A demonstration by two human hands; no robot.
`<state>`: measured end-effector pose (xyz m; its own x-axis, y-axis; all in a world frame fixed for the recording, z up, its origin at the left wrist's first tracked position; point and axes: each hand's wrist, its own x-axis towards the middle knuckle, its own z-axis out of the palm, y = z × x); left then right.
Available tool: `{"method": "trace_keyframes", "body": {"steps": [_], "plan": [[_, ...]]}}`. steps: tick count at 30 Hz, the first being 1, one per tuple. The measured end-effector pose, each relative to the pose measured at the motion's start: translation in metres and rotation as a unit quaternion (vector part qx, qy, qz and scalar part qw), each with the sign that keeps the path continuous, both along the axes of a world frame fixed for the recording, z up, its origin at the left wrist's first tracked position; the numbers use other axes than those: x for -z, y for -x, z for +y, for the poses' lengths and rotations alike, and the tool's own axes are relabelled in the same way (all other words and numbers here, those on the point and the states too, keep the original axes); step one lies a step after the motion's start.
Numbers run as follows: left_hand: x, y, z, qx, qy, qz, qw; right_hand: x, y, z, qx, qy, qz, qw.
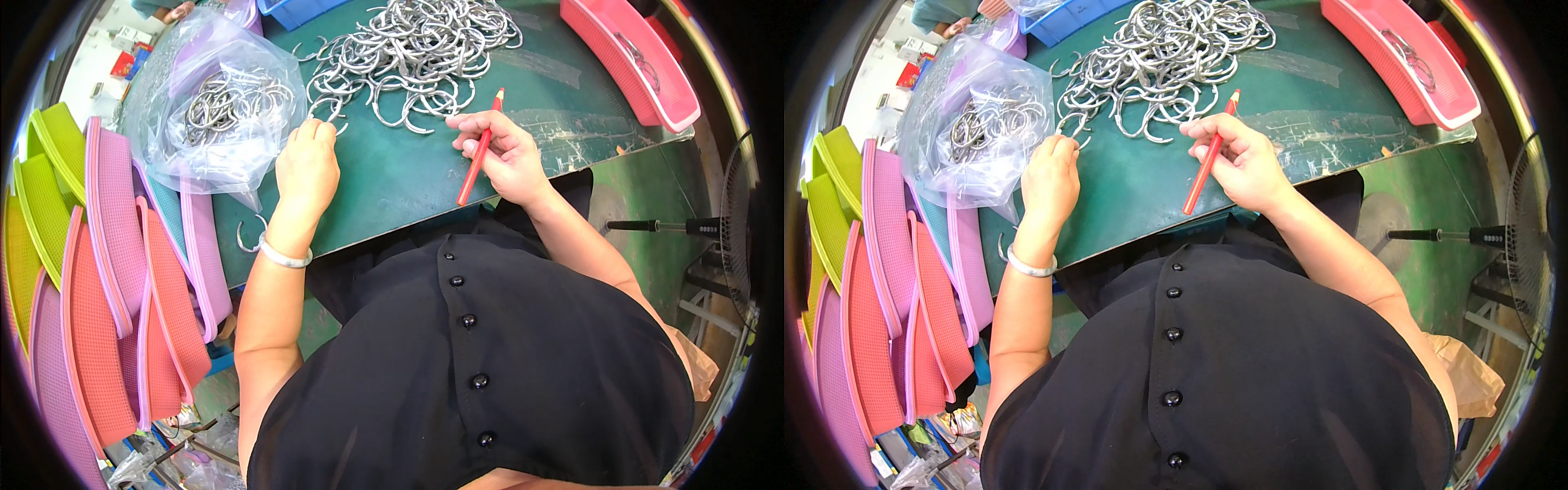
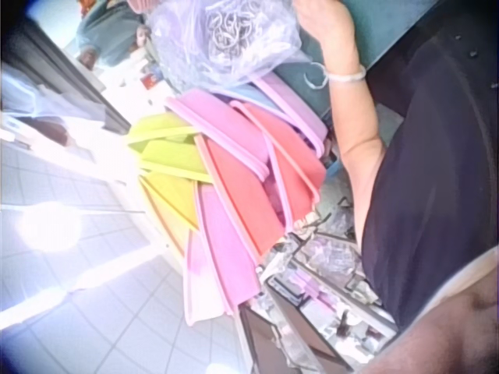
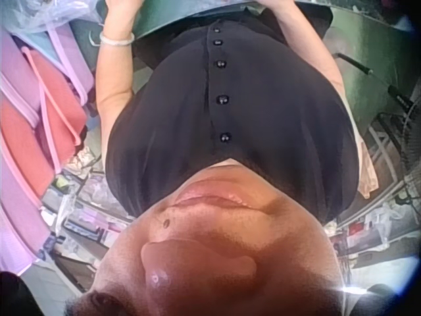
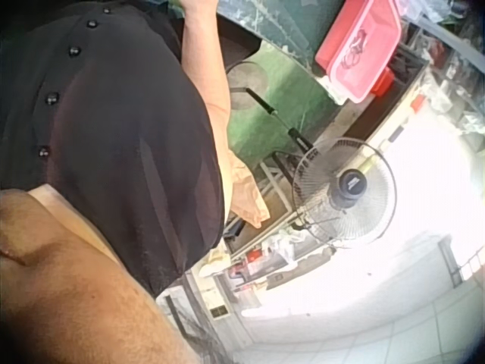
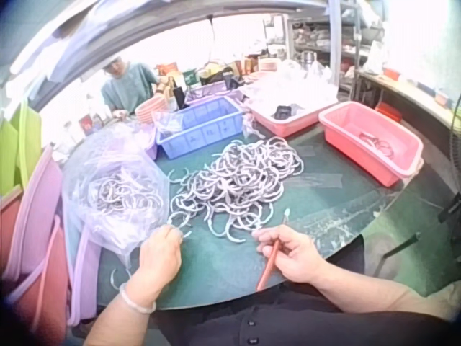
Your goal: The person picks up metal rings from a pile on a workbench, turns them over while holding a red tool, and places them into another pile.
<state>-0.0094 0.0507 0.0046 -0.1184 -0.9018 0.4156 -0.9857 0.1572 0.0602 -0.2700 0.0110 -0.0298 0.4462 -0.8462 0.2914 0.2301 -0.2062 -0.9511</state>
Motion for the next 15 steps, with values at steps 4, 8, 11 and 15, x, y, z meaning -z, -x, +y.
{"method": "trace_keyframes", "body": {"steps": [4, 8, 11, 15], "plan": [[0.003, -0.001, -0.001, -0.006, -0.015, -0.050, 0.999, -0.002, 0.000, 0.001, 0.002, -0.019, -0.002, 1.000], [-0.005, 0.005, -0.001, 0.031, 0.010, -0.056, 0.998, -0.002, -0.001, 0.001, 0.003, -0.011, 0.000, 1.000], [-0.010, 0.008, -0.003, 0.073, 0.036, -0.052, 0.995, -0.002, 0.000, 0.001, 0.004, -0.010, 0.011, 1.000], [-0.006, 0.006, -0.005, 0.118, 0.034, -0.096, 0.988, -0.001, -0.001, 0.000, 0.003, -0.016, 0.020, 1.000]]}}
